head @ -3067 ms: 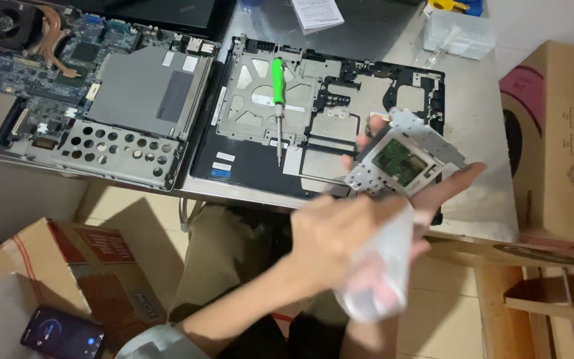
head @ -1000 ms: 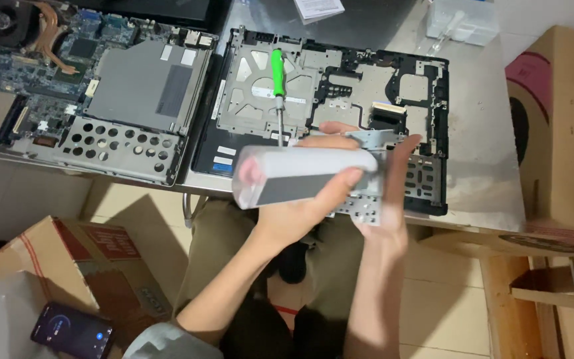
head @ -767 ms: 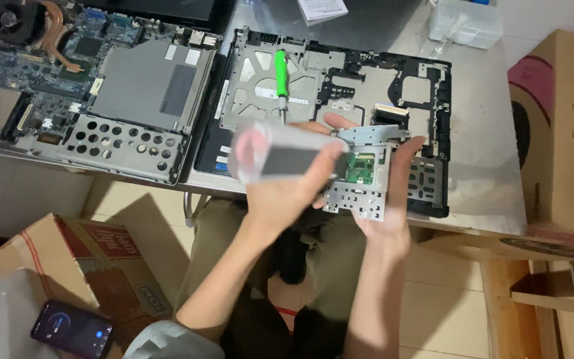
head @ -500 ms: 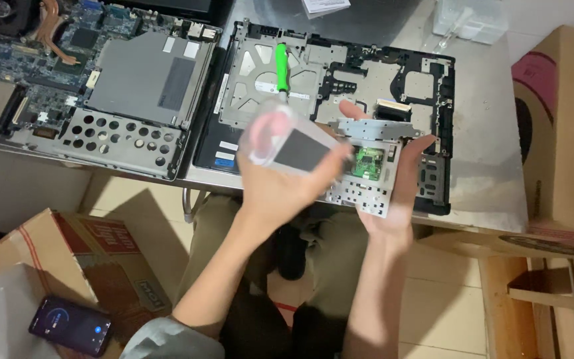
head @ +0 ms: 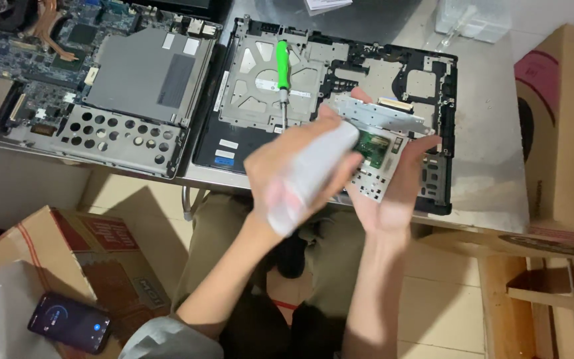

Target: Cleaning laptop parts and reassembling components using a screwdriver.

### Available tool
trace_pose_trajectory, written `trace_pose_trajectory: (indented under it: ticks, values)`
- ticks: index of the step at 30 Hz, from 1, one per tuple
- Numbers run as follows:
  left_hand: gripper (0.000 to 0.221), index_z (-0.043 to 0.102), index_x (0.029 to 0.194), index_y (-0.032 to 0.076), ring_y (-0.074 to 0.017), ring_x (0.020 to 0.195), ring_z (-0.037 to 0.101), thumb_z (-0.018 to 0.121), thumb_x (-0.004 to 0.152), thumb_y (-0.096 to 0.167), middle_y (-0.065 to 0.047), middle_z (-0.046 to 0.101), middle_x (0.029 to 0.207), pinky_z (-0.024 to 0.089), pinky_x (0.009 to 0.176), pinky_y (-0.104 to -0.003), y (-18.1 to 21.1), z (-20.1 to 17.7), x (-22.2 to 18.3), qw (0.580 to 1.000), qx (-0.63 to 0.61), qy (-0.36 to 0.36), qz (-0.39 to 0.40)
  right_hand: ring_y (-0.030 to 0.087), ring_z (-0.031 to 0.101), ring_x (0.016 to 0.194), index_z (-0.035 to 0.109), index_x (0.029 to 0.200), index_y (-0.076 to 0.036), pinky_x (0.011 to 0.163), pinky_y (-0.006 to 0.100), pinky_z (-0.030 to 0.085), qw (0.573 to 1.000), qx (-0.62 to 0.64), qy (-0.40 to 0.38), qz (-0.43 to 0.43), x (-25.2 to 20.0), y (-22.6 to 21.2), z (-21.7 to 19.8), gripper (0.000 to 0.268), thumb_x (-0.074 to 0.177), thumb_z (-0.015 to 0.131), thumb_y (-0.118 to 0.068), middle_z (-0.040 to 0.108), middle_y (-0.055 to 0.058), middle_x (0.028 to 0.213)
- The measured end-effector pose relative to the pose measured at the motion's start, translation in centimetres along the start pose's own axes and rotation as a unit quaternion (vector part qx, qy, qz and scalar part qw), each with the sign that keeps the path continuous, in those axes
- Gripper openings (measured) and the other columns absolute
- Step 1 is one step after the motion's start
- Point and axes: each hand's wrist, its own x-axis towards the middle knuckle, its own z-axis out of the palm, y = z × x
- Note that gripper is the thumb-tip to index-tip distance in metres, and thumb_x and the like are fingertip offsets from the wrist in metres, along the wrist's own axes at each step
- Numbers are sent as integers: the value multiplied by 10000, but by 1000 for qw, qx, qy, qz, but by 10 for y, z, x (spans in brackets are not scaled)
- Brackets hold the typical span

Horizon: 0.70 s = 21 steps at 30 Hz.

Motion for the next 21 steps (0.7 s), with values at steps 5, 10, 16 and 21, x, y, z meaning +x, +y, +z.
trace_pose_trajectory:
  ticks: [5, 10, 16, 21]
  values:
    - [339, 727, 1125, 10, -197, 899, 744, 877, 858, 155, -102, 762, 1099, 605, 814, -291, 23, 1, 3, 995, 27, -67, 69, 419, 560, 1374, 328, 1646, -33, 1179, 545, 452, 997, -53, -60, -10, -4, -4, 5, 1031, 968, 256, -806, 573, 254, 1486]
    - [297, 735, 1174, 65, -138, 895, 807, 881, 925, 134, -50, 784, 1119, 655, 803, -249, 5, -1, -8, 998, -34, -41, -42, 339, 621, 1301, 322, 1702, 56, 1229, 507, 503, 987, 161, 21, -21, 1, -1, 3, 1070, 1017, 148, -747, 595, 227, 1434]
    - [335, 693, 1251, 33, -164, 1053, 724, 843, 973, 145, -95, 721, 1258, 612, 909, -262, 13, -1, -1, 997, 23, -42, 59, 315, 639, 1299, 252, 1701, -70, 1172, 480, 460, 994, -87, -54, -22, -2, 3, 8, 1072, 941, 264, -827, 607, 286, 1470]
    - [233, 763, 1092, 39, -116, 842, 736, 817, 896, 154, -54, 790, 996, 608, 743, -261, -9, -1, 1, 951, -155, -109, -243, 358, 668, 1275, 351, 1549, -95, 1179, 491, 509, 999, -11, 8, -31, 3, 4, 8, 894, 948, 156, -728, 582, 245, 1470]
